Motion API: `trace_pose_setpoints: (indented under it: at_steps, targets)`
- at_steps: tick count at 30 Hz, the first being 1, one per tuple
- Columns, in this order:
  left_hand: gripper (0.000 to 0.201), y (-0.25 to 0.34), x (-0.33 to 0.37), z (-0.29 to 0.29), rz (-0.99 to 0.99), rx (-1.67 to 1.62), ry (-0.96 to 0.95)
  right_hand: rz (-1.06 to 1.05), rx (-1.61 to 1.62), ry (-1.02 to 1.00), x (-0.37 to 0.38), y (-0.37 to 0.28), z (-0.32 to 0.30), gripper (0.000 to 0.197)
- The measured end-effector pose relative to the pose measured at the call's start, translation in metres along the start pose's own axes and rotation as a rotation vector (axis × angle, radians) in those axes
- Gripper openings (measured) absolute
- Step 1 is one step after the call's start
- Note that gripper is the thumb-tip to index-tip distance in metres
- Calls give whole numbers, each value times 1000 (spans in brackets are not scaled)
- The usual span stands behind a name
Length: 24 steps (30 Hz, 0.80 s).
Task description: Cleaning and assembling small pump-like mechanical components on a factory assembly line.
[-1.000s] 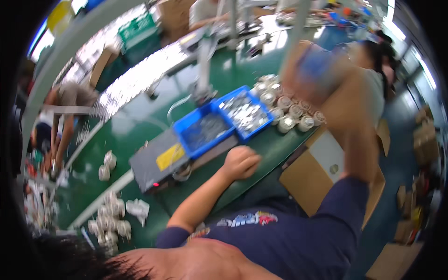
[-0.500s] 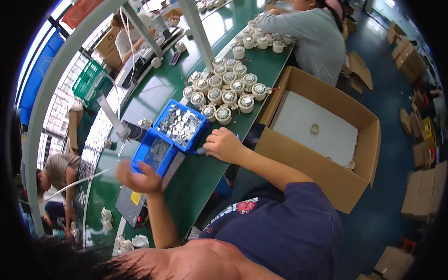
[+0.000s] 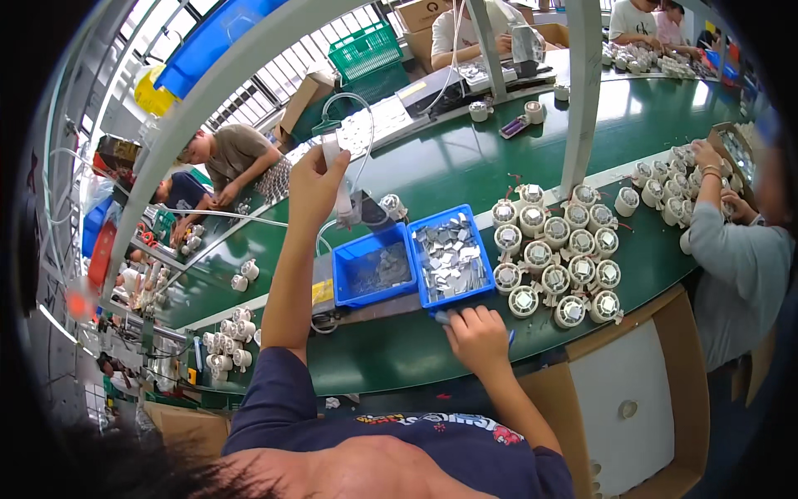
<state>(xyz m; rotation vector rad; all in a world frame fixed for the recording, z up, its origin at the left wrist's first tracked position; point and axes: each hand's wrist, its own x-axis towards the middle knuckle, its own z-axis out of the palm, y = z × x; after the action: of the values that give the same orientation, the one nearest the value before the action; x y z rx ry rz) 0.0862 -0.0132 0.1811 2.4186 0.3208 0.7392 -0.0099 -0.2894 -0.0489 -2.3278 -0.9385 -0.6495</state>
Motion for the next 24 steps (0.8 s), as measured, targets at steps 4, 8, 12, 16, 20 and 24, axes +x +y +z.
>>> trace_pose_setpoints:
  at_steps: [4, 8, 12, 16, 20, 24]
  targets:
    - [20, 17, 16, 14, -107, -510, -28, -17, 8, 23, 6, 14, -4, 21]
    - [24, -9, 43, 3, 1, -523, -66, -26, 7, 40, 6, 20, 5, 21]
    - [26, -4, 54, -13, -10, -538, -117, -49, 45, 12, 1, 27, 9, 21]
    - [25, -11, 35, -41, 21, -526, -167, -200, 161, -40, 2, 28, 14, 21]
    - [28, 8, -19, -61, 115, -385, -74, -345, 201, -37, 6, 33, 12, 20]
    - [31, 0, -90, -51, 489, 115, 136, -195, 18, 150, 6, 8, 14, 18]
